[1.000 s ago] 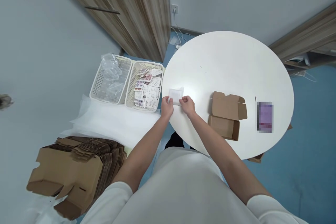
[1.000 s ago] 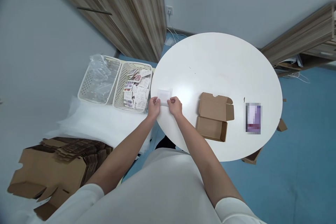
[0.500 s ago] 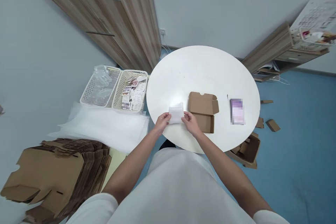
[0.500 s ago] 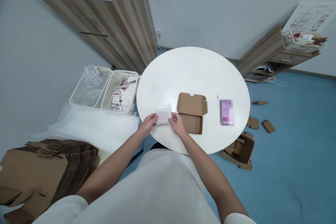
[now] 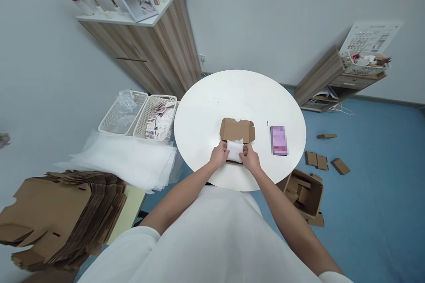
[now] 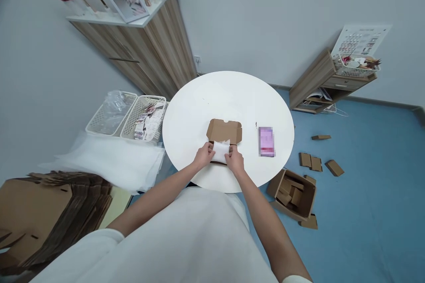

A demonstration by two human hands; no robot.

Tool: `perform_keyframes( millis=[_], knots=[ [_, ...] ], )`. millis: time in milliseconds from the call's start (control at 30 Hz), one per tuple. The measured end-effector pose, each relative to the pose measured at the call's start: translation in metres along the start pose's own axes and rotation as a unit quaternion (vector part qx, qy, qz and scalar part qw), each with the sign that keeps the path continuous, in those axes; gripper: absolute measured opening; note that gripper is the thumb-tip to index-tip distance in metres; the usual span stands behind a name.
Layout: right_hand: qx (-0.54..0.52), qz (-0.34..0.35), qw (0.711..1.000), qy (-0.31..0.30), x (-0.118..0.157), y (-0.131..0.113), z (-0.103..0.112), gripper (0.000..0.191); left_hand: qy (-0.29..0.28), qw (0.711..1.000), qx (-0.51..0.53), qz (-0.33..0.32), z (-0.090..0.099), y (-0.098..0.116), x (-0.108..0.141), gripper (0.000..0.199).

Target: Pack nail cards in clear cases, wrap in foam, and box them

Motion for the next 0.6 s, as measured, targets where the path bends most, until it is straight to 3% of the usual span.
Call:
perform_keyframes(
  millis=[400, 600],
  knots=[
    [0.172, 0.057, 0.983, -0.038, -0.013, 0.002, -0.017, 0.015, -0.072, 0.977, -0.2, -0.032, -0.013, 0.004, 0.003, 0.018],
    [0.098, 0.094, 0.99, -0.029, -0.007, 0.004, -0.006, 0.016, -0.056, 0.983, -0.166, -0.057, -0.008, 0.008, 0.008, 0.028]
  ],
)
Point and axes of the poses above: each hand's wrist, its own x-axis away from the middle knuckle, its own z-axis out of the back of the hand, y = z × x, the point moved 2 cm from there along -x, towards the middle knuckle, and after that the axes turned 3 degrees about x, right-handed, at the moved point
